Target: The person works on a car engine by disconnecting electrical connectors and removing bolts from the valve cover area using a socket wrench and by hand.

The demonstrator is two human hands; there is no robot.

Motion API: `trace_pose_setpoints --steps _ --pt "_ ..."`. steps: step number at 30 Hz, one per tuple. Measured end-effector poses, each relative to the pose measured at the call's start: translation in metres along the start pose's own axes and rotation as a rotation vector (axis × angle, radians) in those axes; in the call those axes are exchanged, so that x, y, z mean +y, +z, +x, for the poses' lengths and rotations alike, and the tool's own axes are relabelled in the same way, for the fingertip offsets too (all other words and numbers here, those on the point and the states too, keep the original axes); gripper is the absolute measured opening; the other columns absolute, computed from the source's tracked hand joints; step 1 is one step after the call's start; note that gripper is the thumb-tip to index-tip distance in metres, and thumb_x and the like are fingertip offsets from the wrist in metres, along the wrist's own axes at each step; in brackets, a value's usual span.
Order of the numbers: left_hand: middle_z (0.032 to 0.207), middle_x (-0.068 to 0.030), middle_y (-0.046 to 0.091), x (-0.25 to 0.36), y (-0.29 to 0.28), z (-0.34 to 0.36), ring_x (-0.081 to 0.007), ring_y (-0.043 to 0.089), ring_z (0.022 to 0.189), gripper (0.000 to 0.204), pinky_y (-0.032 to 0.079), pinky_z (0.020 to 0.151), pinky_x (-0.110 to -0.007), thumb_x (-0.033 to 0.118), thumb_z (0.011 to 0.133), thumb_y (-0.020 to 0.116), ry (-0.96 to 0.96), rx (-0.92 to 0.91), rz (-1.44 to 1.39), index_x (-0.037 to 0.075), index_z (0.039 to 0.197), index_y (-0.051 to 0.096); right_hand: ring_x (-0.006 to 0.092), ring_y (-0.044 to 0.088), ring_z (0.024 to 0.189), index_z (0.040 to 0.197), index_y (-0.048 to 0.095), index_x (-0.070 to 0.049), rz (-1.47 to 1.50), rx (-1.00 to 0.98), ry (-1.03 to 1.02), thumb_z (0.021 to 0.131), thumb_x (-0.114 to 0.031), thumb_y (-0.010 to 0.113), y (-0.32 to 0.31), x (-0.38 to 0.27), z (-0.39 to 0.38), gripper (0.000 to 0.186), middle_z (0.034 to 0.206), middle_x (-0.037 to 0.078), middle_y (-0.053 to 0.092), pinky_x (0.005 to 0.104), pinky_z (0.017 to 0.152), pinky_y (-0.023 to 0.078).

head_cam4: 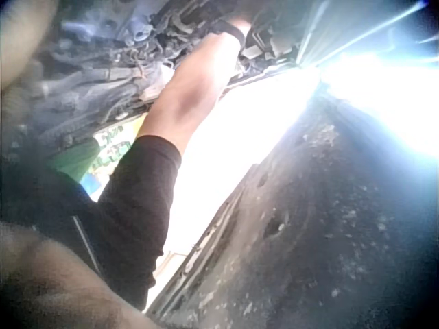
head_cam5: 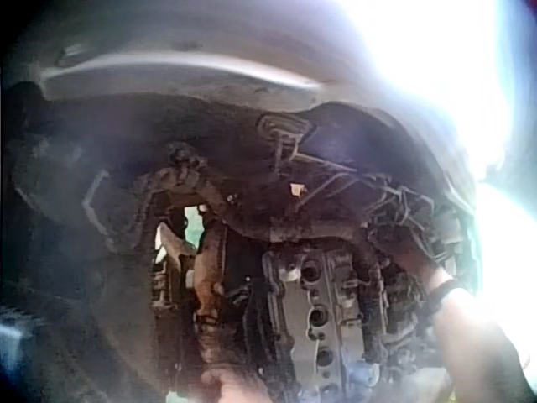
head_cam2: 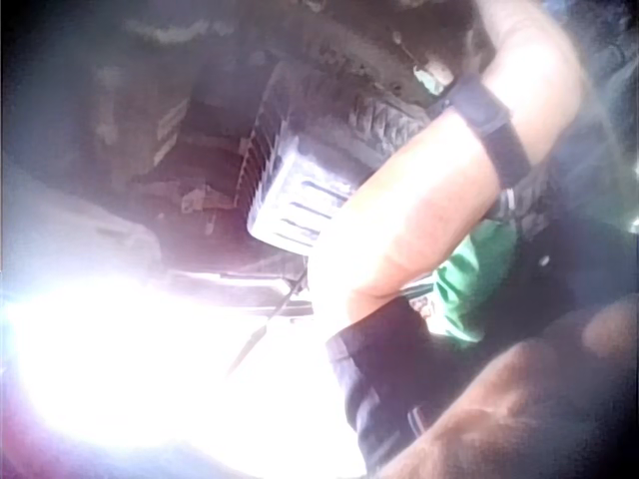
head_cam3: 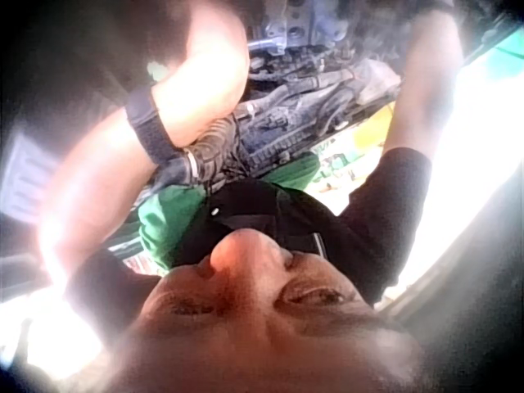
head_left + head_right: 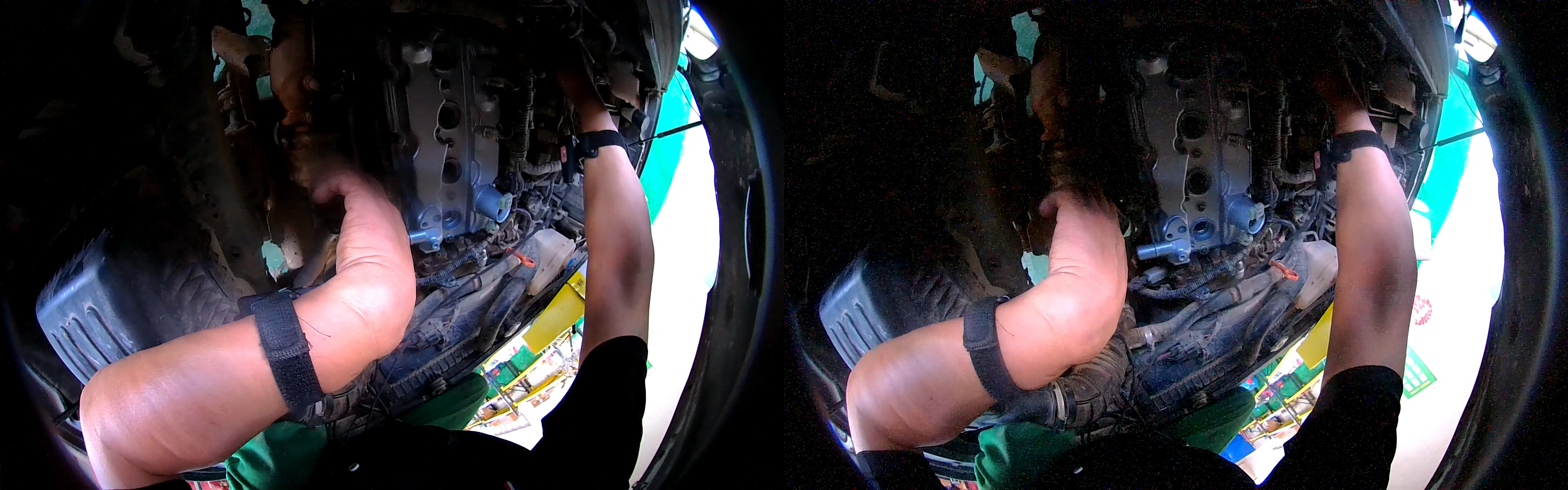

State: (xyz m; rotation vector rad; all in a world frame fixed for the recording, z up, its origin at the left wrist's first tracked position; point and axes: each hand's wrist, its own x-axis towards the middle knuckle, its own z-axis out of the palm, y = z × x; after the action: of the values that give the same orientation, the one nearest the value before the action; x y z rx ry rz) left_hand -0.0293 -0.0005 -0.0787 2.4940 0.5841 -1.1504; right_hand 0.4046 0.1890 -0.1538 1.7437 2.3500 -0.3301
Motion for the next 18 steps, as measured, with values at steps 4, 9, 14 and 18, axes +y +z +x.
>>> trace_pose_setpoints --steps 4,9,14,18 --pt "0.118 -0.0097 0.063 -0.002 0.001 -0.002 -0.0294 0.057 0.107 0.042 0.044 0.084 -0.049 0.018 0.08 0.066 0.037 -0.01 0.028 0.011 0.121 0.069 0.0375 0.059 0.116 0.127 0.063 -0.007 -0.063 -0.031 0.017 0.096 -0.042 0.06 -0.007 -0.01 0.014 0.047 0.13 0.018 0.062 0.0419 0.098 0.046" --pt "0.117 -0.0092 0.064 0.001 0.005 0.001 -0.0295 0.059 0.105 0.05 0.046 0.081 -0.05 0.017 0.07 0.077 0.013 0.046 0.054 0.011 0.12 0.069 0.0376 0.059 0.116 0.127 0.063 -0.007 -0.135 -0.081 0.03 0.096 -0.042 0.061 -0.015 -0.015 0.025 0.047 0.13 0.019 0.062 0.042 0.098 0.046" --pt "0.121 -0.0098 0.062 -0.002 0.0 -0.002 -0.0285 0.056 0.111 0.038 0.042 0.087 -0.047 0.021 0.087 0.062 0.004 0.002 0.023 0.01 0.122 0.068 0.0378 0.059 0.116 0.127 0.063 -0.007 -0.293 0.072 0.045 0.095 -0.043 0.061 0.01 -0.018 0.001 0.048 0.129 0.019 0.062 0.0422 0.098 0.047" --pt "0.121 -0.0095 0.063 0.001 0.003 -0.001 -0.0282 0.056 0.111 0.037 0.042 0.086 -0.046 0.02 0.087 0.061 0.01 0.005 0.005 0.01 0.122 0.068 0.0379 0.059 0.116 0.127 0.063 -0.007 -0.304 0.125 0.041 0.095 -0.043 0.061 0.013 -0.018 -0.012 0.048 0.129 0.019 0.062 0.0423 0.097 0.047"
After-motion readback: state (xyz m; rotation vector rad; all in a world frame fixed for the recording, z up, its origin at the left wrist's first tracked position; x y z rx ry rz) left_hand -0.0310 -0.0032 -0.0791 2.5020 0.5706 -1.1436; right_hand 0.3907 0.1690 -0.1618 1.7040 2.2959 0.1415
